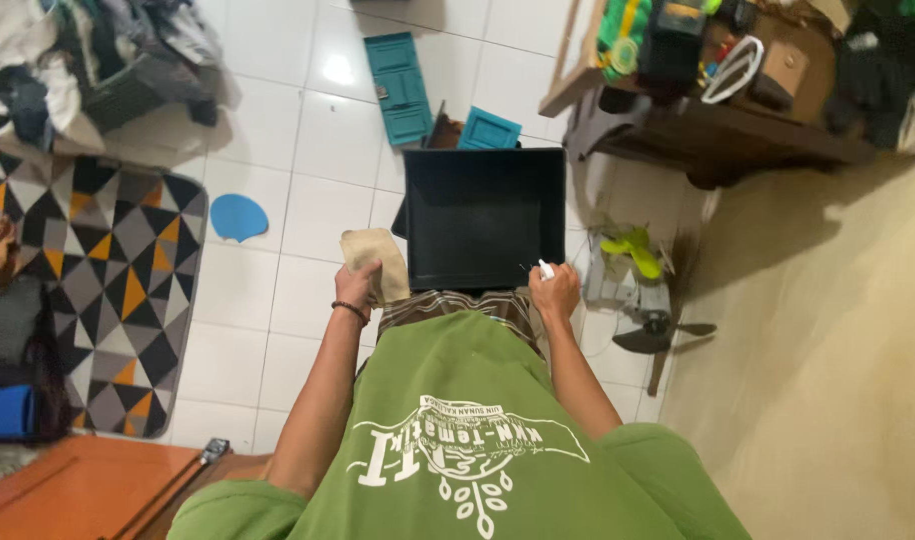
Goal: The person sprays a black plastic tray with a cleaning solution and wipes it with a cloth. They rotate the tray to clean different sides and edges, then place it on a wooden table to continue wiping the surface.
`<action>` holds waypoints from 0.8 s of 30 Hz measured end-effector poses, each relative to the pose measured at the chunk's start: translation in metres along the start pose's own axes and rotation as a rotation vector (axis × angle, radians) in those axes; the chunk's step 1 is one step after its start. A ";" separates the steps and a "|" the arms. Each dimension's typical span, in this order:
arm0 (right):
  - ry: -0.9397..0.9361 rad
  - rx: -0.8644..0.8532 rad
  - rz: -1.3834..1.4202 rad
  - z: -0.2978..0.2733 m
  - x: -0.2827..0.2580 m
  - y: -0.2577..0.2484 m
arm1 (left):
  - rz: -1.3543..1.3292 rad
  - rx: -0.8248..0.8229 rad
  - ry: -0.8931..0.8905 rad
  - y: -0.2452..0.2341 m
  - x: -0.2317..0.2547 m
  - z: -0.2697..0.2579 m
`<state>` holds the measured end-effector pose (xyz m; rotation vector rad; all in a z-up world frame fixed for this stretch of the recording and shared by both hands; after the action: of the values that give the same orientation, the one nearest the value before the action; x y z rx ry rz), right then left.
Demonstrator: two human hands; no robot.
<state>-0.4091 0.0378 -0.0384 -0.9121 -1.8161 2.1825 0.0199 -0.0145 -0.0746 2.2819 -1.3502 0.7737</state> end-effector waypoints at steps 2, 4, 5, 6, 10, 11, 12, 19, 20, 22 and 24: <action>0.129 -0.031 0.061 -0.004 0.020 0.001 | 0.024 -0.049 0.034 0.018 0.008 0.005; 0.194 -0.008 0.140 -0.012 0.038 -0.006 | 0.073 -0.080 0.035 0.033 0.005 0.004; 0.190 0.035 0.190 -0.014 0.044 -0.012 | 0.107 -0.087 0.026 0.041 0.004 0.004; 0.186 0.079 0.238 -0.016 0.050 -0.016 | 0.141 -0.093 0.018 0.049 0.004 0.005; 0.277 0.174 0.325 -0.016 0.091 -0.024 | 0.210 -0.155 -0.034 0.099 0.001 0.004; 0.297 0.182 0.288 -0.014 0.103 -0.027 | 0.254 -0.153 -0.034 0.111 0.000 0.003; 0.317 0.190 0.251 -0.013 0.115 -0.029 | 0.299 -0.151 -0.034 0.124 -0.001 0.003; 0.561 0.335 0.153 0.043 0.213 -0.073 | 0.297 -0.223 0.027 0.211 -0.007 0.014; 0.528 0.362 0.146 0.067 0.224 -0.085 | 0.324 -0.204 0.038 0.223 -0.008 0.018; 0.537 0.359 0.152 0.098 0.250 -0.104 | 0.332 -0.180 0.049 0.217 -0.022 0.014; 0.487 0.423 0.212 0.156 0.267 -0.127 | 0.269 -0.202 0.082 0.232 -0.021 0.016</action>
<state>-0.7398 0.0686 -0.0008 -1.4153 -1.0306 2.0867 -0.1891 -0.1182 -0.0908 1.9181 -1.6378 0.7651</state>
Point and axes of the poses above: each hand's wrist, its own z-axis towards the middle knuckle, its own y-axis out of the palm, x = y × z, the point moved 8 cm from there along z, towards the middle knuckle, and after that the axes turned 8 degrees about x, right-handed, at the moved point
